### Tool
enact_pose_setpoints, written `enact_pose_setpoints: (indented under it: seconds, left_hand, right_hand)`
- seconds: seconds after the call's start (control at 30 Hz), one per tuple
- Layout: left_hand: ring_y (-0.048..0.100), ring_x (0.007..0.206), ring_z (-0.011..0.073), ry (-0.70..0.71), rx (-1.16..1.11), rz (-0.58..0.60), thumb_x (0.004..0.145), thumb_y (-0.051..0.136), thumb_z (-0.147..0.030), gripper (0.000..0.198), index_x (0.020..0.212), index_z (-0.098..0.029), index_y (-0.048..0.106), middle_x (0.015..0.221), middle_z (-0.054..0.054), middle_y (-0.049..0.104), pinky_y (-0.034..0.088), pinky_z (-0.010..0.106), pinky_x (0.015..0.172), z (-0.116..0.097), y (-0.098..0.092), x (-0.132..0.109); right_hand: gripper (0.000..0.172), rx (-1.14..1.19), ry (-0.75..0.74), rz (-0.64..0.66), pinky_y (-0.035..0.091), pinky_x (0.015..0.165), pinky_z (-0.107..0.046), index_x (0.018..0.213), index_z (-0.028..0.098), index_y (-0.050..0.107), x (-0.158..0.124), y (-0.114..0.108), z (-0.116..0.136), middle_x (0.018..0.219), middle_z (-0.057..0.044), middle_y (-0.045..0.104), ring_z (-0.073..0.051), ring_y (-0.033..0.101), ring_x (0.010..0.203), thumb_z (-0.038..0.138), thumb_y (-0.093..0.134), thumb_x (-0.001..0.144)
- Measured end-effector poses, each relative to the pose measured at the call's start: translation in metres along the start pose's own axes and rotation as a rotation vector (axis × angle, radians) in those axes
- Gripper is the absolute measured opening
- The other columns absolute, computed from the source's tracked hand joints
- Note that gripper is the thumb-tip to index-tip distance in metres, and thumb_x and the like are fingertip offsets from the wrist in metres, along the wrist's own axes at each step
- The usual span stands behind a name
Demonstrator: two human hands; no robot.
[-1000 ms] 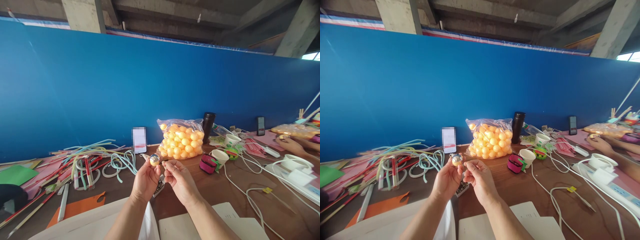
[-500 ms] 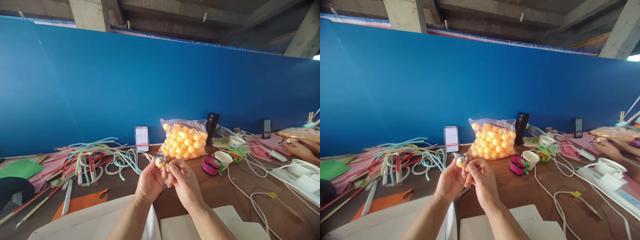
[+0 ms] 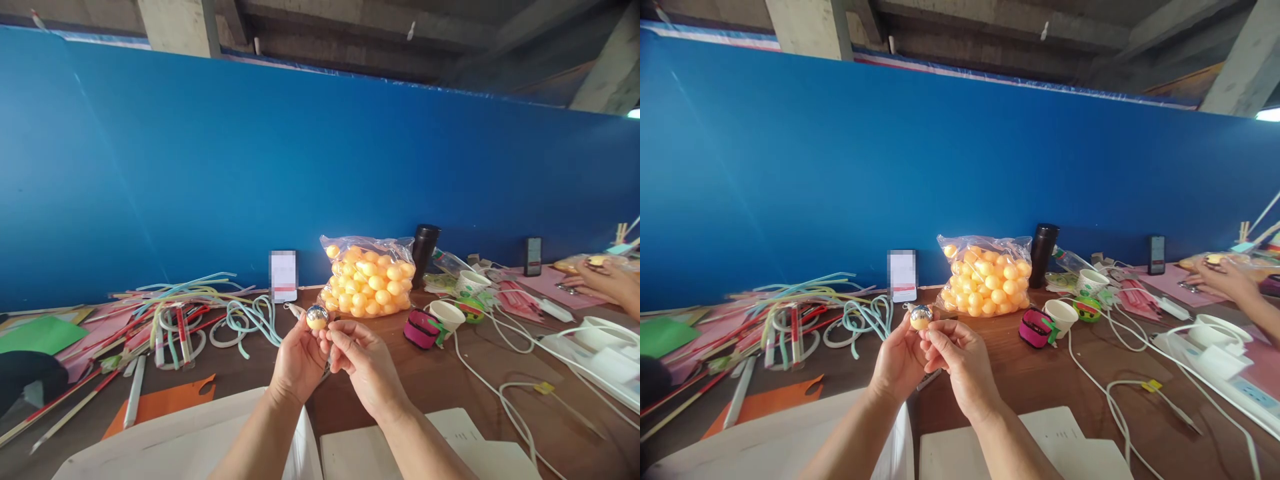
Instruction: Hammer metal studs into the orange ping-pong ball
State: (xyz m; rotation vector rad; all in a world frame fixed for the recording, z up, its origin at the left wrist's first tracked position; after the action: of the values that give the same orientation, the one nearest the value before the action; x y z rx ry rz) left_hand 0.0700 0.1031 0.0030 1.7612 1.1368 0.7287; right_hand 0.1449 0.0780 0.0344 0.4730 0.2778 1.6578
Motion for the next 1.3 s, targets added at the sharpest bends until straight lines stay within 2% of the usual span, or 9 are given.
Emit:
enact_pose_setpoints:
  seconds: [0.23, 0.43, 0.63, 0.8, 0.9, 1.13, 1.3]
  left_hand:
    - [0.063, 0.061, 0.0130, 0.059, -0.003, 0.039, 0.090, 0.051, -0.030, 0.026, 0.103, -0.013, 0.064, 0.097, 0.010, 0.068, 0.054, 0.027, 0.054, -0.003, 0.004, 0.001]
    - [0.063, 0.065, 0.0141, 0.074, 0.035, 0.030, 0.089, 0.053, -0.028, 0.024, 0.107, -0.014, 0.062, 0.087, 0.007, 0.068, 0.055, 0.027, 0.058, -0.003, 0.004, 0.000]
    - [0.066, 0.069, 0.0153, 0.086, 0.096, 0.051, 0.087, 0.057, -0.028, 0.030, 0.115, -0.018, 0.059, 0.096, 0.008, 0.069, 0.055, 0.028, 0.063, -0.003, 0.007, -0.001]
    - [0.065, 0.069, 0.0162, 0.075, 0.123, 0.054, 0.086, 0.057, -0.031, 0.023, 0.104, -0.017, 0.062, 0.087, 0.007, 0.068, 0.053, 0.028, 0.064, -0.001, 0.007, -0.002]
    - [0.065, 0.070, 0.0164, 0.059, 0.126, 0.055, 0.086, 0.057, -0.032, 0.020, 0.099, -0.016, 0.062, 0.083, 0.006, 0.067, 0.052, 0.029, 0.067, 0.001, 0.007, -0.002]
    - [0.064, 0.073, 0.0173, 0.059, 0.145, 0.072, 0.087, 0.057, -0.032, 0.019, 0.095, -0.015, 0.062, 0.082, 0.007, 0.066, 0.051, 0.030, 0.071, 0.001, 0.011, -0.004]
    - [0.064, 0.072, 0.0176, 0.067, 0.165, 0.099, 0.087, 0.057, -0.032, 0.020, 0.097, -0.015, 0.062, 0.085, 0.007, 0.066, 0.052, 0.031, 0.068, 0.001, 0.018, -0.005]
  right_hand:
    - [0.015, -0.024, -0.026, -0.025, 0.043, 0.046, -0.017, 0.084, 0.018, 0.067, -0.001, -0.001, 0.005, 0.070, -0.001, 0.068, -0.007, 0.051, 0.049, 0.030, 0.074, 0.079]
    - [0.013, -0.039, -0.047, -0.053, 0.040, 0.044, -0.017, 0.082, 0.018, 0.067, 0.000, -0.005, 0.007, 0.068, 0.000, 0.067, -0.006, 0.050, 0.048, 0.029, 0.074, 0.079]
    - [0.016, -0.046, -0.046, -0.072, 0.041, 0.044, -0.019, 0.082, 0.018, 0.070, 0.000, -0.007, 0.006, 0.070, -0.001, 0.068, -0.007, 0.048, 0.047, 0.030, 0.078, 0.075]
    - [0.017, -0.039, -0.043, -0.091, 0.039, 0.043, -0.020, 0.083, 0.019, 0.071, 0.000, -0.009, 0.006, 0.063, 0.000, 0.066, -0.008, 0.046, 0.047, 0.032, 0.078, 0.074]
    - [0.017, -0.027, -0.047, -0.100, 0.038, 0.043, -0.020, 0.081, 0.019, 0.070, 0.000, -0.009, 0.006, 0.066, 0.001, 0.067, -0.008, 0.045, 0.046, 0.031, 0.079, 0.073]
    - [0.017, 0.008, -0.046, -0.083, 0.035, 0.044, -0.019, 0.084, 0.019, 0.069, 0.001, -0.011, 0.005, 0.058, 0.003, 0.064, -0.007, 0.045, 0.044, 0.031, 0.077, 0.075]
    - [0.014, 0.031, -0.043, -0.070, 0.031, 0.042, -0.019, 0.082, 0.019, 0.069, 0.001, -0.010, 0.003, 0.066, 0.002, 0.067, -0.005, 0.043, 0.041, 0.029, 0.077, 0.076]
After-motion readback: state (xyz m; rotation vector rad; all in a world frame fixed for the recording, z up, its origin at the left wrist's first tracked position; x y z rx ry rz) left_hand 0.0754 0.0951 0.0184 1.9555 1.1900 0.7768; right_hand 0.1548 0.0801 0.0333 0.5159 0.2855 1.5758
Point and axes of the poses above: each hand's wrist, its own x-axis towards the middle knuckle, its own y-axis out of the palm, z = x × y, the point moved 9 cm from there along x, towards the middle knuckle
